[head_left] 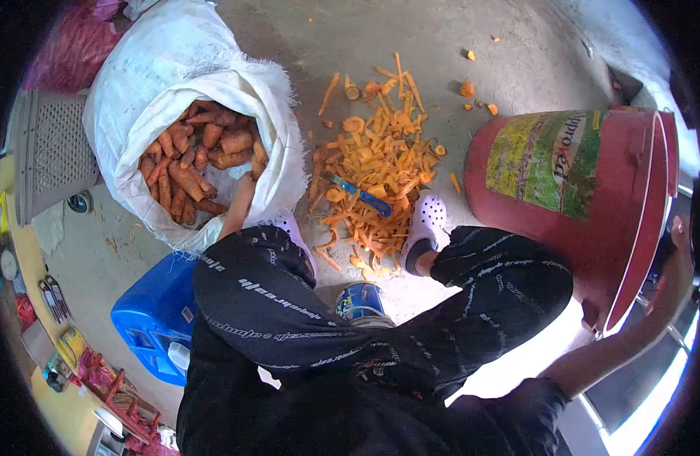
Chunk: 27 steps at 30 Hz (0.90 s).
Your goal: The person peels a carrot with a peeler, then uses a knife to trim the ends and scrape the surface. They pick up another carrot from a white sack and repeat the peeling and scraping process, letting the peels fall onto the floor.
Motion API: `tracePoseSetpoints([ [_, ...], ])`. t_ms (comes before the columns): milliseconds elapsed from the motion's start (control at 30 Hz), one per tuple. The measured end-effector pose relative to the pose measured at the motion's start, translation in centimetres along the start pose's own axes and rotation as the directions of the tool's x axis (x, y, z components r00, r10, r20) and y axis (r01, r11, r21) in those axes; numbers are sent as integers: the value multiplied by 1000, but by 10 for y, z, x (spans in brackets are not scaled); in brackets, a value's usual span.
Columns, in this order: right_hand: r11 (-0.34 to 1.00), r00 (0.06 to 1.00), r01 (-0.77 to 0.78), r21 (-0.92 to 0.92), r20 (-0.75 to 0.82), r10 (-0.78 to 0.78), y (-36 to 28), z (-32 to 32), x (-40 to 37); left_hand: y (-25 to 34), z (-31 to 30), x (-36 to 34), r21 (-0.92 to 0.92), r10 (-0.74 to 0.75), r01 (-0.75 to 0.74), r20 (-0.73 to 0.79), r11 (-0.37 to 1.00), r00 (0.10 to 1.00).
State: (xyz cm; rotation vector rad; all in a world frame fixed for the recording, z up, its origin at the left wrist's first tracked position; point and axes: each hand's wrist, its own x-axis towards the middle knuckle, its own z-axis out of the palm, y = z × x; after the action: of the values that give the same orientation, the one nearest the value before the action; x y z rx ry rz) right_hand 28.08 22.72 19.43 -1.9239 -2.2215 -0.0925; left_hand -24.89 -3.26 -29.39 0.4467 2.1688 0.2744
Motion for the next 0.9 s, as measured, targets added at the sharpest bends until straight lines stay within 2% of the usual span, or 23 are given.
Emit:
tracePoseSetpoints([
  [67, 984, 971, 151, 93, -200, -130, -64, 13, -13, -1, -6, -4, -22, 17, -16, 24, 1000, 1000],
  [100, 955, 956, 220, 196, -237, -172, -103, 29, -15, -4, -8, -8, -41, 33, -32, 29, 999, 999],
  [133, 915, 965, 235, 328, -194, -178, -137, 51, -19, -5, -13, -14, -70, 61, -60, 21, 996, 998],
  [167, 866, 980, 200, 459, -74, -187, -168, 81, -23, -5, -16, -20, -103, 96, -95, 5, 990, 995],
  [200, 830, 964, 108, 547, 148, -223, -192, 122, -25, -4, -22, -30, -155, 148, -149, -17, 977, 989],
  [233, 827, 866, 7, 563, 410, -287, -212, 171, -27, -1, -30, -41, -180, 206, -213, -57, 960, 977],
  [267, 734, 643, 34, 678, 547, -536, -209, 244, -30, 5, -39, -53, -201, 262, -276, -97, 940, 960],
  [300, 850, 376, 210, 483, 763, -526, -212, 298, -33, 14, -47, -70, -223, 312, -336, -135, 915, 940],
  [333, 851, 395, 211, 482, 754, -525, -210, 335, -49, 41, -61, -100, -372, 300, -296, -47, 880, 953],
  [400, 903, 514, 225, 365, 743, -429, -189, 425, -84, 64, -76, -117, -790, 367, -198, 36, 581, 930],
  [433, 896, 684, 351, 272, 579, -444, -187, 430, -103, 70, -80, -128, -922, 411, -98, 71, 374, 909],
  [467, 879, 807, 454, 148, 351, -476, -190, 431, -114, 84, -89, -140, -974, 422, 68, 156, 215, 893],
  [500, 863, 857, 506, 9, 113, -504, -193, 430, -132, 87, -94, -144, -974, 465, 118, 198, 195, 863],
  [533, 882, 878, 452, 130, 108, -466, -197, 435, -150, 90, -97, -145, -968, 507, 175, 244, 181, 827],
  [567, 853, 834, 486, 189, 190, -518, -194, 438, -165, 96, -100, -145, -960, 558, 227, 282, 167, 780],
  [633, 791, 716, 529, 307, 339, -610, -180, 446, -196, 109, -103, -153, -960, 577, 188, 276, 209, 769],
  [700, 816, 699, 542, 202, 431, -571, -172, 445, -206, 122, -102, -151, -946, 556, 154, 295, 287, 777],
  [733, 819, 687, 552, 157, 470, -554, -172, 445, -209, 131, -109, -156, -903, 567, 50, 311, 427, 763],
  [800, 856, 736, 486, 178, 445, -511, -170, 447, -217, 155, -125, -171, -680, 583, -281, 263, 677, 768],
  [833, 871, 761, 454, 188, 426, -489, -170, 447, -215, 168, -135, -179, -507, 602, -431, 237, 746, 763],
  [867, 867, 737, 452, 209, 461, -495, -169, 445, -212, 176, -146, -187, -393, 607, -496, 237, 774, 759],
  [900, 865, 714, 447, 228, 492, -499, -167, 443, -206, 188, -154, -205, -211, 658, -624, 188, 752, 730],
])
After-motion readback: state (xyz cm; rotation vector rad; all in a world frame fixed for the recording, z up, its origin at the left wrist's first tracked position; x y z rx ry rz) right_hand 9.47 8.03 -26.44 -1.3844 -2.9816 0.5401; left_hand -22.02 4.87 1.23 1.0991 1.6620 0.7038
